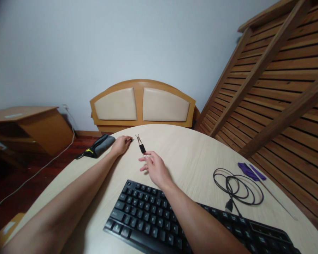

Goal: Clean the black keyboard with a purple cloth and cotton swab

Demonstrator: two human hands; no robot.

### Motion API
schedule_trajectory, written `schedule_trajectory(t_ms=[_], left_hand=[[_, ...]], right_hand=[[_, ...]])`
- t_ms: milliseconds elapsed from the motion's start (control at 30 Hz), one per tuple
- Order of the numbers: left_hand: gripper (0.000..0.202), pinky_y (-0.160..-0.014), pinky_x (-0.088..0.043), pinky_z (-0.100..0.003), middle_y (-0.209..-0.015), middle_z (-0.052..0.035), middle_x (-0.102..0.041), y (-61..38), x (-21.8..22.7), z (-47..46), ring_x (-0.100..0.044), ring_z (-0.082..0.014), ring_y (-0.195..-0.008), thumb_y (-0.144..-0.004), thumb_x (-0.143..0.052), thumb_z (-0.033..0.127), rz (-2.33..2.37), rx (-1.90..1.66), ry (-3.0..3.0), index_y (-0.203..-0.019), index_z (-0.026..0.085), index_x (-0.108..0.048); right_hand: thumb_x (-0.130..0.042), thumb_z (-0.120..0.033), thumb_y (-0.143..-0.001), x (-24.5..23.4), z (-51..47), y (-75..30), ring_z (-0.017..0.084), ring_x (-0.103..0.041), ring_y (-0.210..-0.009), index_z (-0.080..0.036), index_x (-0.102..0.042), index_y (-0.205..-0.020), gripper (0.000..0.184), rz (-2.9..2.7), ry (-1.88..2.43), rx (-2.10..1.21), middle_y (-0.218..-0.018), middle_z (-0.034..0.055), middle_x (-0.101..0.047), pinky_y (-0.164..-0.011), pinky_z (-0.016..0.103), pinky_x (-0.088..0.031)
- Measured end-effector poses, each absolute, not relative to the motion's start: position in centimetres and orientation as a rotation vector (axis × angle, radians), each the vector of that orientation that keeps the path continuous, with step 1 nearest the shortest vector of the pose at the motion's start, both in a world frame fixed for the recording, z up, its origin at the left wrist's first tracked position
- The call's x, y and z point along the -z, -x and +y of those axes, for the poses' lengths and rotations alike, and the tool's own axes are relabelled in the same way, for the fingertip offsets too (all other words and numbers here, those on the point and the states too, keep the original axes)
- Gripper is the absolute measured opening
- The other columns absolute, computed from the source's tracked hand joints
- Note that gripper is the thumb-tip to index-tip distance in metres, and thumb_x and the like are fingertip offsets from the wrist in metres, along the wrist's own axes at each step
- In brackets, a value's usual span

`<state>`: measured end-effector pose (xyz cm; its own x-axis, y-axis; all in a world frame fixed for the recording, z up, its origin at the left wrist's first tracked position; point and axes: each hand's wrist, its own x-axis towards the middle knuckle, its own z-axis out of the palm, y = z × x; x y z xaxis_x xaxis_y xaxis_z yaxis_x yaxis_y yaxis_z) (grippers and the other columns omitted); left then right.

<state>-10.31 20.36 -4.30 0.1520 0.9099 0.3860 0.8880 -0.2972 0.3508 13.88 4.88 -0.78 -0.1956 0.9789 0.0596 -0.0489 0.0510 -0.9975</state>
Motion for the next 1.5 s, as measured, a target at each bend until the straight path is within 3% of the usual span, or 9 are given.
schedule_trajectory(t_ms=[567,767,967,1100,1367,1500], left_hand=[[0.030,-0.097,-0.049,-0.047,-0.110,-0.0091,-0.068,9.7,3.5,18.9,-0.065,-0.0255,-0.105,-0.097,-0.062,0.034,1.855,-0.958,-2.268,-0.121,0.016,-0.066],[0.031,-0.109,-0.039,-0.044,-0.124,-0.0153,-0.062,8.1,1.9,16.3,-0.055,-0.0314,-0.122,-0.093,-0.057,0.025,1.748,-1.230,-2.157,-0.122,0.016,-0.066],[0.033,-0.092,-0.050,-0.034,-0.101,-0.0078,-0.072,3.8,-0.2,10.4,-0.066,-0.0229,-0.099,-0.102,-0.043,0.038,1.329,-1.286,-2.077,-0.110,0.017,-0.067],[0.034,-0.080,-0.053,-0.030,-0.091,-0.0059,-0.071,2.0,-0.3,7.1,-0.067,-0.0202,-0.085,-0.100,-0.047,0.045,1.164,-1.307,-1.955,-0.100,0.017,-0.066],[0.035,-0.082,-0.052,-0.031,-0.087,-0.0050,-0.069,2.4,0.6,5.1,-0.065,-0.0207,-0.085,-0.093,-0.056,0.052,1.038,-1.316,-1.789,-0.087,0.019,-0.062],[0.037,-0.075,-0.051,-0.029,-0.082,-0.0033,-0.066,2.1,0.8,5.1,-0.063,-0.0189,-0.078,-0.090,-0.061,0.055,1.077,-1.321,-1.724,-0.084,0.019,-0.060]], right_hand=[[-0.051,-0.033,-0.099,0.7,4.7,-14.0,0.011,-0.068,-0.059,-0.021,-0.055,-0.110,0.017,-1.396,1.028,-1.304,-0.104,0.0081,-0.075,-0.050,0.022,-0.050],[-0.051,-0.034,-0.098,0.9,5.0,-14.0,0.011,-0.069,-0.059,-0.022,-0.055,-0.108,0.016,-1.416,1.035,-1.266,-0.102,0.0075,-0.075,-0.050,0.022,-0.050],[-0.048,-0.035,-0.099,0.9,5.0,-14.0,0.013,-0.070,-0.061,-0.022,-0.053,-0.111,0.018,-1.460,1.055,-1.206,-0.101,0.0068,-0.076,-0.052,0.024,-0.052],[-0.049,-0.033,-0.099,0.7,4.6,-14.1,0.013,-0.070,-0.061,-0.023,-0.056,-0.109,0.017,-1.528,1.068,-1.133,-0.093,0.0044,-0.076,-0.059,0.026,-0.055],[-0.057,-0.034,-0.096,0.1,3.8,-14.5,0.021,-0.073,-0.075,-0.025,-0.068,-0.096,0.014,-1.727,1.067,-0.997,-0.085,0.0031,-0.077,-0.070,0.032,-0.056],[-0.062,-0.033,-0.092,0.0,3.7,-14.6,0.024,-0.073,-0.079,-0.029,-0.072,-0.090,0.010,-1.778,1.083,-0.916,-0.082,0.0026,-0.077,-0.071,0.034,-0.056]])
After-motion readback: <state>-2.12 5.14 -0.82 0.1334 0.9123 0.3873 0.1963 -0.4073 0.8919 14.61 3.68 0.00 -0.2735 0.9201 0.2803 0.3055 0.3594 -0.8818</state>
